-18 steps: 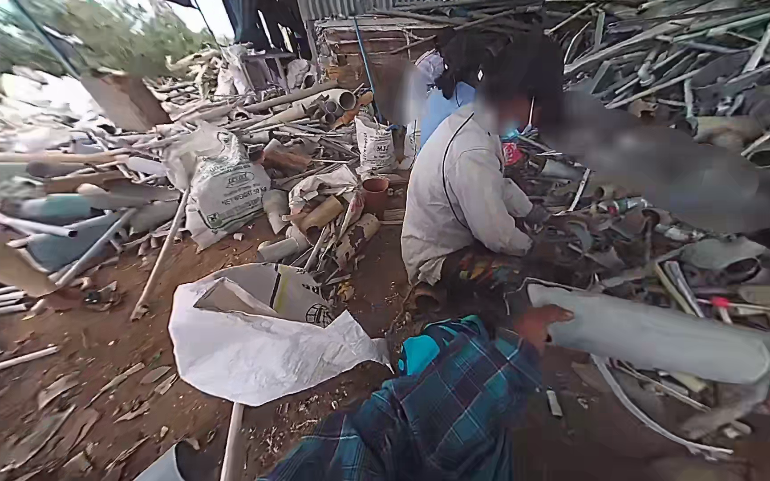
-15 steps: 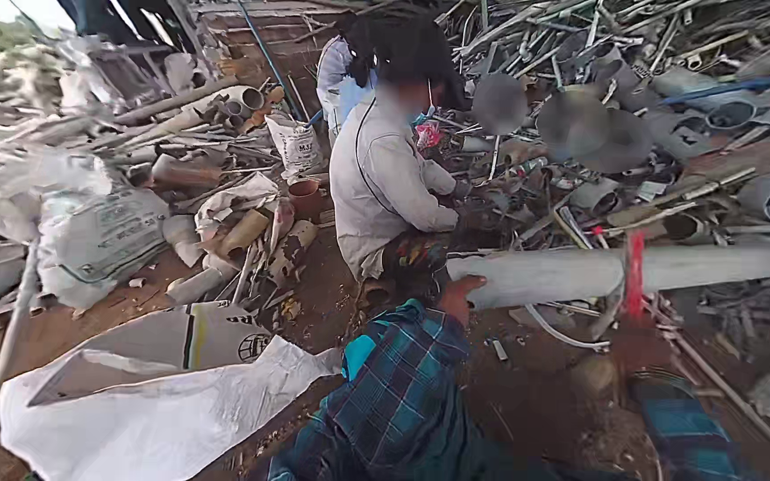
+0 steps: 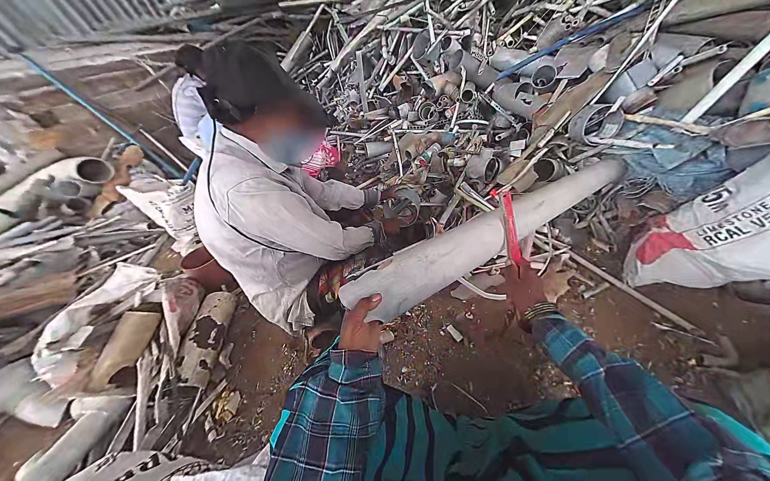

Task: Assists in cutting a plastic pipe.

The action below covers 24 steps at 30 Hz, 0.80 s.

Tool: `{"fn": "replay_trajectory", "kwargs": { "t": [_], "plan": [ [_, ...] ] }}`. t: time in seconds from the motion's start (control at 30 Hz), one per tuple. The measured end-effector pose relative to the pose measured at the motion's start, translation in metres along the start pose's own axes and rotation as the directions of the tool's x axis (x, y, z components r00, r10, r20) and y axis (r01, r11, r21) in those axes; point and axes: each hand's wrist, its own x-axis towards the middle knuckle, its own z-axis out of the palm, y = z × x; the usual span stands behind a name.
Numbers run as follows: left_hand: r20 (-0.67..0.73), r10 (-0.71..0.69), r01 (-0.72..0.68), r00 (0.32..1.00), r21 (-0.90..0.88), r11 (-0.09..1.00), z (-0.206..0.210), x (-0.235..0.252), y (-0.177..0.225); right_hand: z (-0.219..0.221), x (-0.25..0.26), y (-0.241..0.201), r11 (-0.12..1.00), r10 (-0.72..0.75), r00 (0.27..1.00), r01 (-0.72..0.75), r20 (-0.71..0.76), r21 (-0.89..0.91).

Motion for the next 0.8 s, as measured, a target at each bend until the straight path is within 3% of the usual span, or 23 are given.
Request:
{"fn": "replay_trajectory", "kwargs": {
  "t": [0.1, 0.17, 0.23, 0.3, 0.4, 0.43, 0.5, 0.57, 0.67, 0.73, 0.8],
  "plan": [
    [-0.032, 0.042, -0.043, 0.999, -0.023, 0.999, -0.001, 0.005, -0.003, 0.028, -0.058, -0.018, 0.923, -0.37, 0.927, 0.374, 0.058, -0.093],
    [-0.048, 0.059, -0.06, 0.997, -0.017, 0.998, 0.001, 0.008, -0.003, 0.033, -0.068, -0.022, 0.853, -0.5, 0.865, 0.502, 0.049, -0.141],
    [-0.048, 0.057, -0.057, 0.997, -0.013, 0.998, 0.0, 0.009, -0.003, 0.026, -0.048, -0.017, 0.882, -0.446, 0.895, 0.441, 0.009, -0.169],
    [-0.041, 0.048, -0.049, 0.998, -0.016, 0.999, 0.0, 0.011, -0.003, 0.007, -0.014, -0.012, 0.979, -0.165, 0.986, 0.167, 0.023, -0.115],
    [-0.017, 0.046, -0.046, 0.999, -0.02, 0.999, -0.002, 0.008, -0.003, -0.011, 0.015, 0.0, 0.996, 0.054, 0.999, -0.054, -0.005, -0.067],
    [-0.014, 0.048, -0.048, 0.999, -0.022, 0.999, 0.0, 0.007, -0.002, -0.006, 0.011, -0.002, 0.998, 0.052, 0.999, -0.051, 0.001, -0.031],
    [-0.02, 0.051, -0.052, 0.998, -0.024, 0.998, 0.002, 0.008, -0.001, 0.011, -0.021, -0.017, 0.996, -0.092, 0.994, 0.091, 0.055, 0.011],
    [-0.028, 0.058, -0.058, 0.998, -0.02, 0.998, 0.002, 0.008, -0.002, 0.028, -0.07, -0.033, 0.925, -0.372, 0.923, 0.377, 0.099, -0.035],
    [-0.041, 0.042, -0.042, 0.998, -0.005, 0.999, 0.005, 0.007, 0.001, 0.037, -0.094, -0.039, 0.814, -0.553, 0.823, 0.567, 0.13, -0.129],
    [-0.055, 0.025, -0.025, 0.998, 0.002, 1.0, 0.006, 0.005, 0.002, 0.038, -0.066, -0.023, 0.83, -0.54, 0.842, 0.532, -0.006, -0.169],
    [-0.098, 0.001, 0.001, 0.995, 0.018, 1.0, 0.008, 0.004, 0.003, 0.022, -0.03, -0.012, 0.962, -0.256, 0.967, 0.254, -0.01, -0.099]
  ]
}}
